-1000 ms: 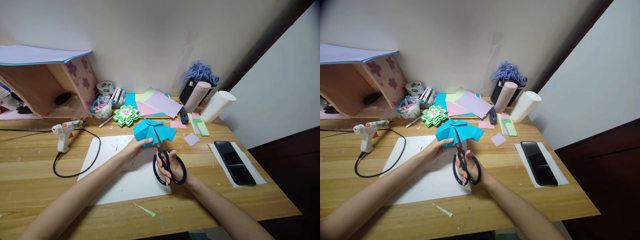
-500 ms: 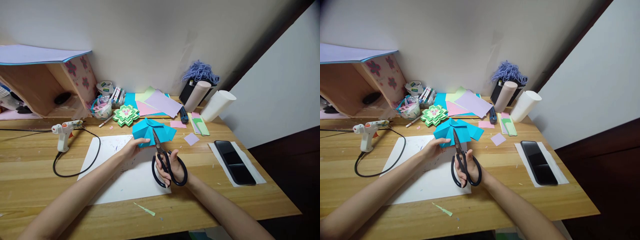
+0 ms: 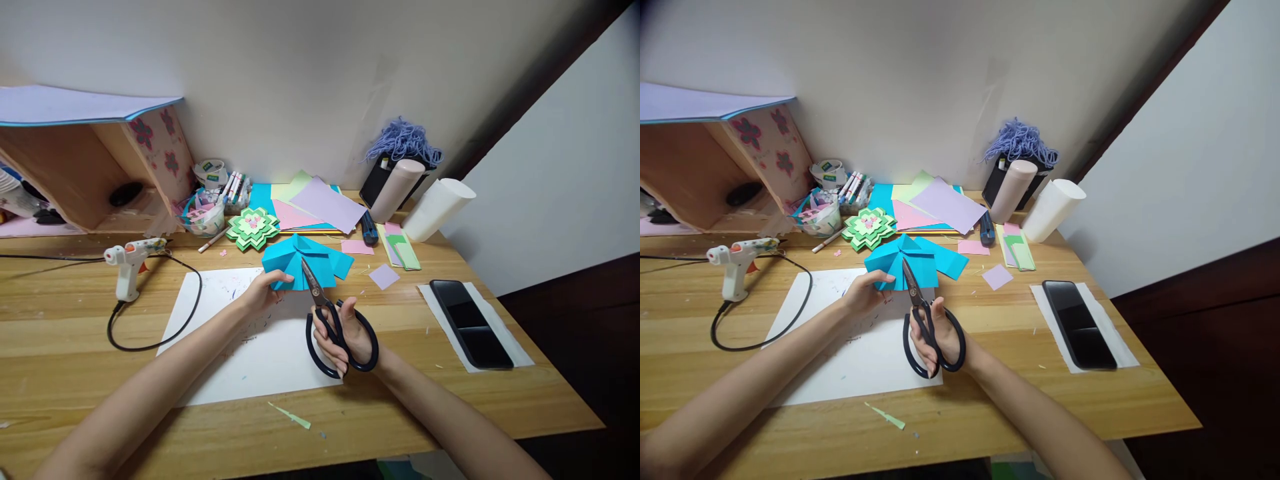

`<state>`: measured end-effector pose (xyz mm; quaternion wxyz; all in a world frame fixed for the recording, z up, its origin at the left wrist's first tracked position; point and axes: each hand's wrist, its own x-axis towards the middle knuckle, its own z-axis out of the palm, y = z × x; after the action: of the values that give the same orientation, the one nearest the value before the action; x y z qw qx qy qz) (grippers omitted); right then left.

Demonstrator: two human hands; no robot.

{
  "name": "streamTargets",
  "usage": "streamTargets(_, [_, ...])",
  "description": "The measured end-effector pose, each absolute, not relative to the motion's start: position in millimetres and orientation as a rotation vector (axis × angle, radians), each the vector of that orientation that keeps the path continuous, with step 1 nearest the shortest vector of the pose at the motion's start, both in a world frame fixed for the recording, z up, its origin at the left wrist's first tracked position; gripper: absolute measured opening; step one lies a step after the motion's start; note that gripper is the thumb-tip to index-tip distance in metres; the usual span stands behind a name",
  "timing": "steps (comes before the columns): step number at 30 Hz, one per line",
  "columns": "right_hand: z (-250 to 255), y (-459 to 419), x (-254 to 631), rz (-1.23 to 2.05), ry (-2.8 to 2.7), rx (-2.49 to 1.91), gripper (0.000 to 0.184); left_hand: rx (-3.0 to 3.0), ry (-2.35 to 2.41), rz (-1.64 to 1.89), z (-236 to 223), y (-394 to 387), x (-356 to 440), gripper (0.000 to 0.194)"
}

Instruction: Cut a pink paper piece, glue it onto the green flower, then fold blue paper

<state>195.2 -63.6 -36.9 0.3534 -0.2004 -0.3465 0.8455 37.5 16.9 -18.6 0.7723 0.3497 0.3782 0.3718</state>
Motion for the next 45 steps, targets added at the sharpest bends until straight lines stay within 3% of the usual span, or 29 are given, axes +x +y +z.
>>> streamTargets(6, [-32, -66, 196, 2.144, -0.948, -0.599, 0.066, 0.826, 0.821, 0.81, -17, 24, 29, 0.015])
streamTargets(13, [-40, -62, 198, 2.05, -0.996, -0.661, 0.073, 1.107, 0.85, 0.804, -3, 43, 11, 0.024])
streamTargets(17, [-28, -54, 207, 1.74, -1.024, -0.752, 0.073, 1.406, 1.006, 0.613, 12, 50, -8, 0.031])
streamTargets(21, [-13, -41, 221, 1.263, -1.043, -0.911, 0.046, 1.727, 1.005, 0.254, 37, 48, -19, 0.029])
streamTargets(25, [-15, -29, 230, 1.023, -1.002, -1.045, 0.029, 1.899, 1.03, 0.281, 59, 42, -24, 0.03])
streamTargets(32, [-22, -27, 230, 1.027, -1.036, -1.157, 0.027, 2.073, 0.927, 0.185, 73, 41, -38, 0.037])
streamTargets(39, [-19, -43, 211, 1.376, -1.277, -0.969, 0.027, 2.045, 0.725, 0.012, 54, 34, -13, 0.037])
streamTargets(45, [-22, -48, 206, 1.291, -1.342, -1.04, 0.025, 1.902, 0.786, 0.085, 36, 41, -5, 0.035])
